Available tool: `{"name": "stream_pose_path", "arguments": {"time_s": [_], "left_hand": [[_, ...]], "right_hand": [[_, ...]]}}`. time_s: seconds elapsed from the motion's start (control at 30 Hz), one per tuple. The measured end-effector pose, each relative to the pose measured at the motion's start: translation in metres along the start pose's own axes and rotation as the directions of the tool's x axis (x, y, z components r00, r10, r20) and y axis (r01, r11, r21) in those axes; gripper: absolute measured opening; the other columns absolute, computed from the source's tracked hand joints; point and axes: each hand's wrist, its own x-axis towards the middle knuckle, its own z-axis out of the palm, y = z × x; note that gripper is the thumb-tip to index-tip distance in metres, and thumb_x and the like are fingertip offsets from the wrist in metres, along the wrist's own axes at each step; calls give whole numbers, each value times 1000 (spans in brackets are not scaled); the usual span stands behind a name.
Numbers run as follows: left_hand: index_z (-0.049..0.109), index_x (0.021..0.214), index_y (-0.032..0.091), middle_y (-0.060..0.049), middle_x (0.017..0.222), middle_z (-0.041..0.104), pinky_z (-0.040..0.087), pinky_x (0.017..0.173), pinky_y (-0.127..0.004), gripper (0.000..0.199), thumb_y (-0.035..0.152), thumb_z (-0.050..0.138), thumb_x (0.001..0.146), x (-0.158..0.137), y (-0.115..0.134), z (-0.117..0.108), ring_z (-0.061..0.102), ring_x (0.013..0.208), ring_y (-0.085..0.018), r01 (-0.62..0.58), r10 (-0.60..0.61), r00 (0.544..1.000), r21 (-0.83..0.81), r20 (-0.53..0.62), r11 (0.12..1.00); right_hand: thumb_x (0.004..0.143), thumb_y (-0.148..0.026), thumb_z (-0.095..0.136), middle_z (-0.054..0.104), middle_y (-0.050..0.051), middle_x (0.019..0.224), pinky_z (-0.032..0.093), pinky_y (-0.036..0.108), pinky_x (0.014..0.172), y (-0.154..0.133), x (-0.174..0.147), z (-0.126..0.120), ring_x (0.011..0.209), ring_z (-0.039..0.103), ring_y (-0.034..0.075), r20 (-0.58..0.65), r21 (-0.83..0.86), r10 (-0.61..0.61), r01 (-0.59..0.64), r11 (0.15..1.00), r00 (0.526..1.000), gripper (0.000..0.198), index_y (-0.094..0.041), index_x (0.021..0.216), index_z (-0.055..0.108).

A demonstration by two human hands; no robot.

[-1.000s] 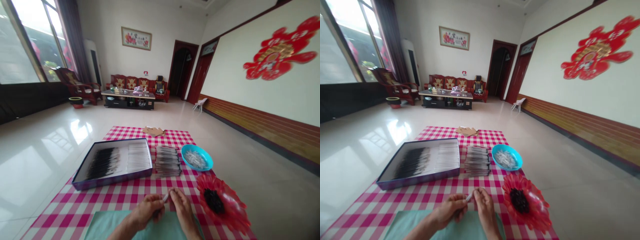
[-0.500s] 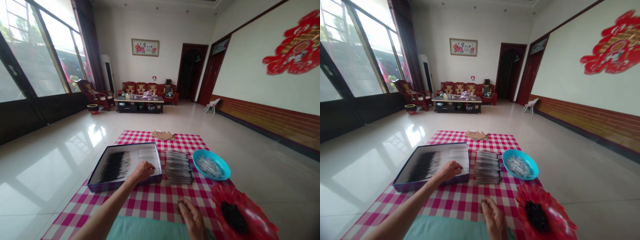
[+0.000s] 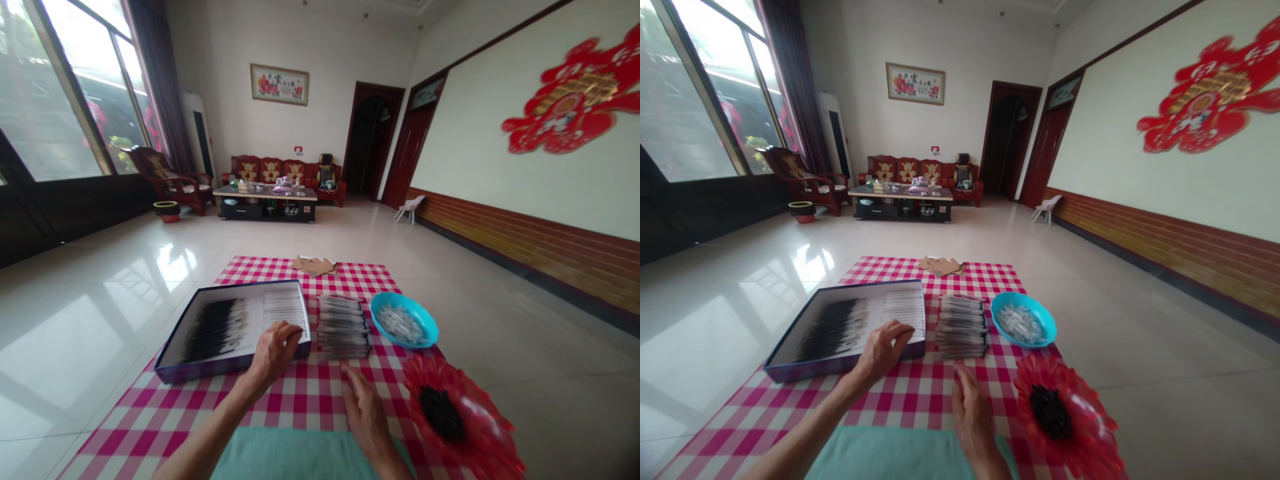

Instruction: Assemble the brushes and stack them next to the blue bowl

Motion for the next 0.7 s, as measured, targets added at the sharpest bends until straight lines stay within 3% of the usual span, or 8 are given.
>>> {"name": "stream_pose_path", "arguments": {"time_s": [0.1,0.23,0.43,0.7], "left_hand": [[67,90,21,-5,78,61,39,71,-25,25,27,42,89,-32,12,16,55,76,-16,-95,94,995,-63,-15,993],[66,84,22,-5,72,59,37,65,-26,25,26,42,89,-67,14,41,53,70,-17,-118,131,988,-136,85,984],[64,85,22,-4,73,58,35,64,-26,26,26,39,90,-89,8,57,53,72,-17,-94,121,976,-149,182,984],[63,92,22,-4,76,57,37,64,-26,26,25,37,91,-94,7,61,50,72,-17,-131,143,978,-90,153,987]], "right_hand": [[82,-19,41,58,12,125,40,45,98,14,14,4,119,49,27,21,-302,-192,189,934,981,41,-14,119,58],[80,-14,41,60,11,122,41,51,92,22,17,5,117,49,31,45,-547,-259,241,802,965,42,-18,119,57],[83,-19,46,62,10,109,41,43,91,11,3,-2,106,53,26,17,-543,-361,312,779,932,32,-21,113,55],[82,-12,45,63,6,95,43,36,78,3,0,-4,89,59,22,86,-530,-304,302,792,949,20,-22,92,59]]}}
